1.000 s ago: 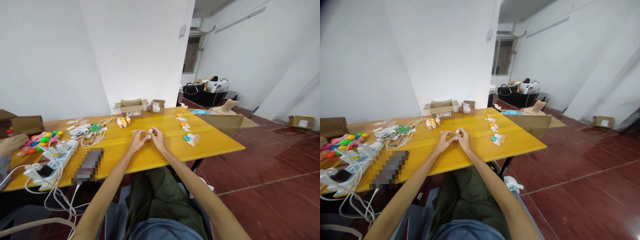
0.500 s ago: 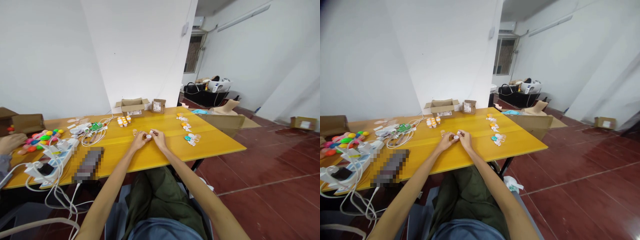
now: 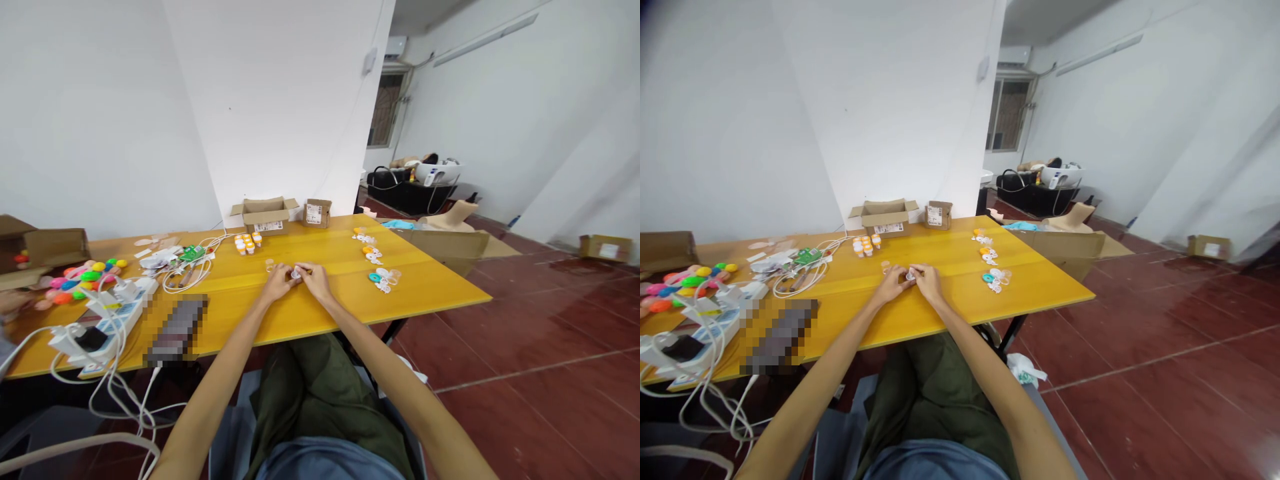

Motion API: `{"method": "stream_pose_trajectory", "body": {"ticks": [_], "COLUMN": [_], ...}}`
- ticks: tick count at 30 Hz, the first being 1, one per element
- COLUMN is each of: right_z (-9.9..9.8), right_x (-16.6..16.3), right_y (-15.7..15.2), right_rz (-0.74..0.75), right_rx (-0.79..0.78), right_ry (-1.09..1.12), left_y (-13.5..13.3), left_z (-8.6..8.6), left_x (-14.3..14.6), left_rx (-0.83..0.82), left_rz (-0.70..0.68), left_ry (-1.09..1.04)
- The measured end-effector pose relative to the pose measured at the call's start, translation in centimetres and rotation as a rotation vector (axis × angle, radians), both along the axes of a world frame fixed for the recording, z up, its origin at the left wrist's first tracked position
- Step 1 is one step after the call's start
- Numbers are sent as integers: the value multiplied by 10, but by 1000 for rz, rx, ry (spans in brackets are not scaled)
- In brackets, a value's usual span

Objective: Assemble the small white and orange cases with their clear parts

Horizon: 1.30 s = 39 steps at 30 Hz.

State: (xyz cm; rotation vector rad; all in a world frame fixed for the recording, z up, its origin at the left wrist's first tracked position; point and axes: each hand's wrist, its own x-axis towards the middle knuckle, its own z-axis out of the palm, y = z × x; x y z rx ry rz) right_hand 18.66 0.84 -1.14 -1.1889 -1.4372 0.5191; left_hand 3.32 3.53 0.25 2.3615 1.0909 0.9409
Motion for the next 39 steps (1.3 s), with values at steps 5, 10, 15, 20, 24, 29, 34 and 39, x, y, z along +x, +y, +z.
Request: {"method": "stream_pose_trajectory", "body": {"ticks": [5, 10, 15, 20, 24, 29, 34, 39], "right_z": [2, 0, 1, 4, 5, 5, 5, 6], "right_x": [-1, 0, 1, 1, 0, -1, 0, -1], "right_y": [-1, 0, -1, -2, -3, -3, -3, -4], "right_rz": [3, 32, 74, 98, 104, 94, 99, 86], "right_rx": [9, 21, 41, 61, 75, 70, 68, 52], "right_ry": [-43, -76, -102, -121, -130, -127, -126, -141], "left_y": [0, 0, 1, 3, 3, 3, 3, 3], "left_z": [1, 0, -2, -4, -5, -4, -4, -4], "left_x": [0, 0, -2, -2, -2, -3, -3, -3], "left_rx": [17, 22, 33, 26, 16, 11, 15, 25], "left_rz": [-12, -16, -25, -21, -18, -18, -24, -21], "left_ry": [8, 7, 2, -3, -10, -11, -2, 4]}}
